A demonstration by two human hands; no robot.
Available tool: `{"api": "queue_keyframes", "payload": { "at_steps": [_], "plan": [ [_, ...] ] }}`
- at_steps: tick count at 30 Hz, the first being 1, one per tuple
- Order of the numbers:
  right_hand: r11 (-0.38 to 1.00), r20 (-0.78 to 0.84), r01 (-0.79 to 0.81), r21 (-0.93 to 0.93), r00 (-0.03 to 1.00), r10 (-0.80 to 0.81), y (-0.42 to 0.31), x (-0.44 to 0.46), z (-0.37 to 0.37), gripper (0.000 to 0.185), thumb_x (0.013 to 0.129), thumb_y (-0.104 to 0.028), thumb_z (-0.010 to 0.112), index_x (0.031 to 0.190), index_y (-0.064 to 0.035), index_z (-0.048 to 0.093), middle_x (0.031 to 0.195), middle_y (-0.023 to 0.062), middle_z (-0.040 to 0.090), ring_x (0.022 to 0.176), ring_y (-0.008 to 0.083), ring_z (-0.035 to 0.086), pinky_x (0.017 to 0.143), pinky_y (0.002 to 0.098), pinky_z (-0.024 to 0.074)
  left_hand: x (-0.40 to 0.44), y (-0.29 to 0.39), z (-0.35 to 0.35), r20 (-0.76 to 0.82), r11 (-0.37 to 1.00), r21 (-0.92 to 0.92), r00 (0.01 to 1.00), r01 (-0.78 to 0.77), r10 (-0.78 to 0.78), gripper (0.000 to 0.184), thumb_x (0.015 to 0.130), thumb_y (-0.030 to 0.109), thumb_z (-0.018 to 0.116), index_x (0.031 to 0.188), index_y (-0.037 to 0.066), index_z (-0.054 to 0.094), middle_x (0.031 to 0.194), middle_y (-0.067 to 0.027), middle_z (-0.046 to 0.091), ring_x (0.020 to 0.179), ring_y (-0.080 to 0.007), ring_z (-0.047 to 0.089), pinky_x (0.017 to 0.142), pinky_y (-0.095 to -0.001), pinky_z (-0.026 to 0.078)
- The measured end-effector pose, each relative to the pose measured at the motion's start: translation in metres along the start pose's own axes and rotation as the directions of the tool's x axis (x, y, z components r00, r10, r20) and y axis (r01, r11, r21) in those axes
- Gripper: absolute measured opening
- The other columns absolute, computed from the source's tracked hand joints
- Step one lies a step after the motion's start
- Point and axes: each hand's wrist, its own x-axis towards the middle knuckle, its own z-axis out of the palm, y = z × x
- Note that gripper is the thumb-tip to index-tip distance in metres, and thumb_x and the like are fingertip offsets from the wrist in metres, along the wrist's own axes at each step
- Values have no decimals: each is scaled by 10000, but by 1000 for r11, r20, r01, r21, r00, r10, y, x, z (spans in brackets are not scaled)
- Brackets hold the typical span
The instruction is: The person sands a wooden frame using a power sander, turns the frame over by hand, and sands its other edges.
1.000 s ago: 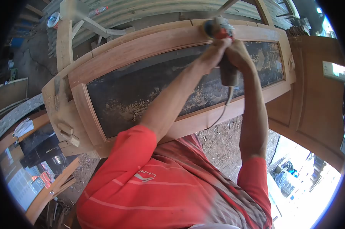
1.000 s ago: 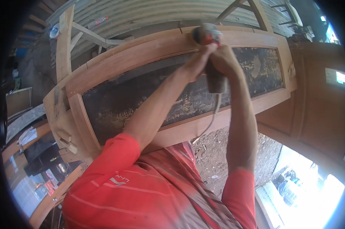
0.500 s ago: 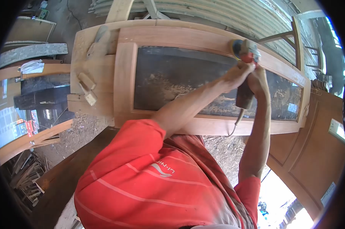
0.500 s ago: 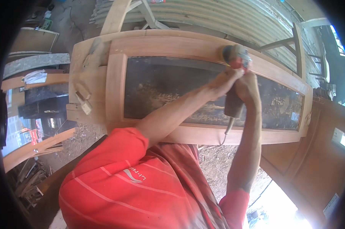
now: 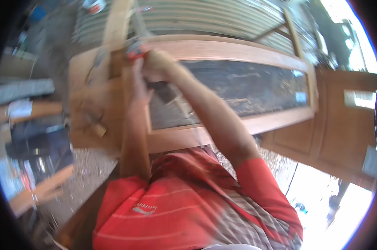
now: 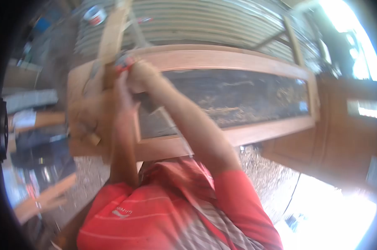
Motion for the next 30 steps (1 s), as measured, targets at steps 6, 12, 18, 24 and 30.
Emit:
{"api": "queue_keyframes", "payload": {
  "at_steps": [6,12,18,24,30],
  "plan": [
    [924,-34,-261,278,959,281,19,-42,-38,400,833,-326,664,992,25,772,1049,284,754,1071,432,733,915,482,589,-31,17,82,87,991,-66,990,114,-108,635,1100,552,451,1495,62,540,1423,-126,650,1294,-283,639,1096,-448,503],
    [932,-114,-273,237,945,306,138,-100,-94,480,850,-450,724,970,11,785,994,256,767,1008,394,754,892,443,574,-15,-41,143,211,879,442,933,176,-293,710,1065,649,492,1403,34,595,1253,-132,703,1130,-241,688,946,-344,546],
    [889,-134,-323,325,915,381,316,-191,-178,529,793,-524,786,894,-4,795,893,186,768,900,309,754,864,406,568,16,-87,205,240,147,930,859,-338,453,736,1031,619,589,1330,-53,614,1211,-221,677,1184,-356,649,996,-472,526],
    [755,-161,-521,398,771,617,472,-290,-274,503,771,-479,799,886,11,800,871,188,764,878,307,755,846,418,572,116,-127,238,279,-183,959,820,-214,499,660,1015,582,608,1369,26,629,1341,-250,642,1305,-415,582,1093,-521,450],
    [757,-396,-346,555,690,606,613,-352,-334,473,752,-439,795,899,10,780,810,144,738,807,241,728,780,409,573,123,-145,261,213,-188,974,786,-125,581,489,1027,499,640,1110,25,723,1109,-214,738,1067,-395,690,932,-488,522]
  ]
}}
